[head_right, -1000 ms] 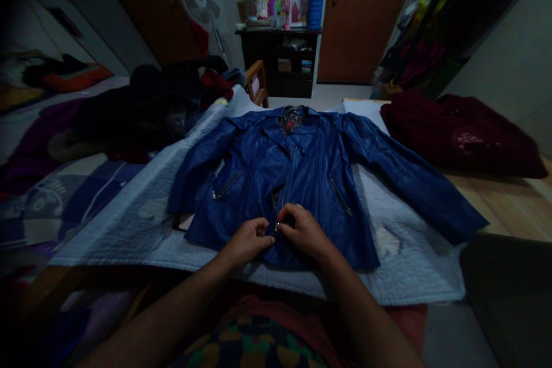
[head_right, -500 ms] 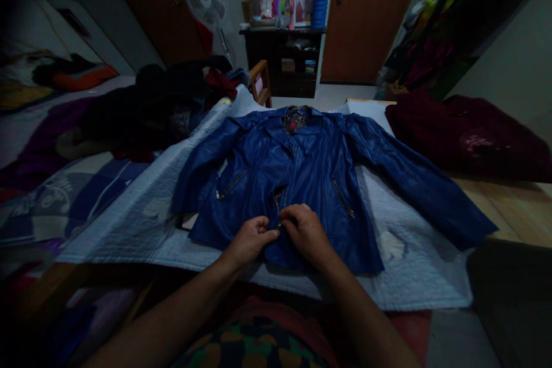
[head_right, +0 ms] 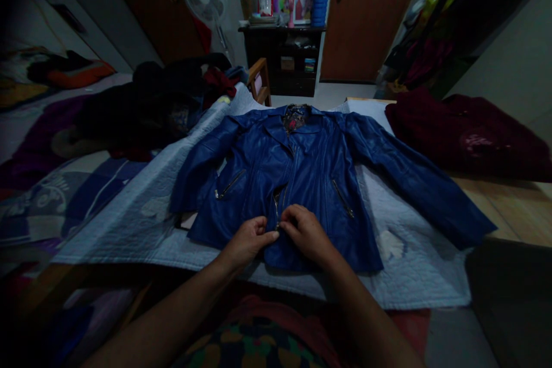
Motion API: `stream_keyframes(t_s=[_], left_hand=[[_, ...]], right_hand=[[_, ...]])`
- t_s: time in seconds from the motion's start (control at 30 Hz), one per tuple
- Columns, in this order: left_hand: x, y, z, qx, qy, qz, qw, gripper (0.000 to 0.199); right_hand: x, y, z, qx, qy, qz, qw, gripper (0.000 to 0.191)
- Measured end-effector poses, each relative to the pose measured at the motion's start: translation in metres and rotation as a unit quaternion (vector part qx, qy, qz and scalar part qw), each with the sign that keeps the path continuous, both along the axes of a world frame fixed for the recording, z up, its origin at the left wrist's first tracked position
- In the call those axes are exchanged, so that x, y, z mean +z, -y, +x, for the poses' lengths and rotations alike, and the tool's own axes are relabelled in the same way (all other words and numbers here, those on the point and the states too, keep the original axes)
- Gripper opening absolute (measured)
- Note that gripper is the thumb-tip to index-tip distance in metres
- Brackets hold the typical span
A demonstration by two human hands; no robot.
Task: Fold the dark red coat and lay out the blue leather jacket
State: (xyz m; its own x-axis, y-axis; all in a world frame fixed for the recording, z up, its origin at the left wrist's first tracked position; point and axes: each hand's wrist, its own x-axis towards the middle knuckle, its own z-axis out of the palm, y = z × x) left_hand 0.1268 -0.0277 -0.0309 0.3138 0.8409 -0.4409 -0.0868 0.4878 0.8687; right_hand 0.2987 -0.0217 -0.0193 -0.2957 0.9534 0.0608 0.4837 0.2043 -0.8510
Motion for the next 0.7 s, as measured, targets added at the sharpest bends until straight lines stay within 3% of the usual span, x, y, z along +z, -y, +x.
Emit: stream_keyframes(t_s=[0.1,0.27,0.47,0.7], left_hand=[[0.0003,-0.0005,0.0003,-0.007,-0.002,-0.014,1.000,0.040],[-0.0027,-0.0010,0.0027,-0.002,-0.034,-0.002,0.999,0.040],[-0.0039,-0.0008,0.0025,0.002,-0.039,0.021,0.999,0.040],[-0.0033,-0.0023,0.0007,-0.021,-0.069,0.027,0.997,0.042]], right_hand=[[-0.0004,-0.0004,0.0005,-0.010,-0.011,-0.014,1.000,0.007],[0.0046,-0.0004,0.0011,-0.002,0.063,0.007,0.998,0.008],[0.0080,-0.0005,0.0012,0.016,0.108,0.065,0.992,0.017],[0.0067,-0.0023,0.0026,0.033,0.030,0.024,0.999,0.013]])
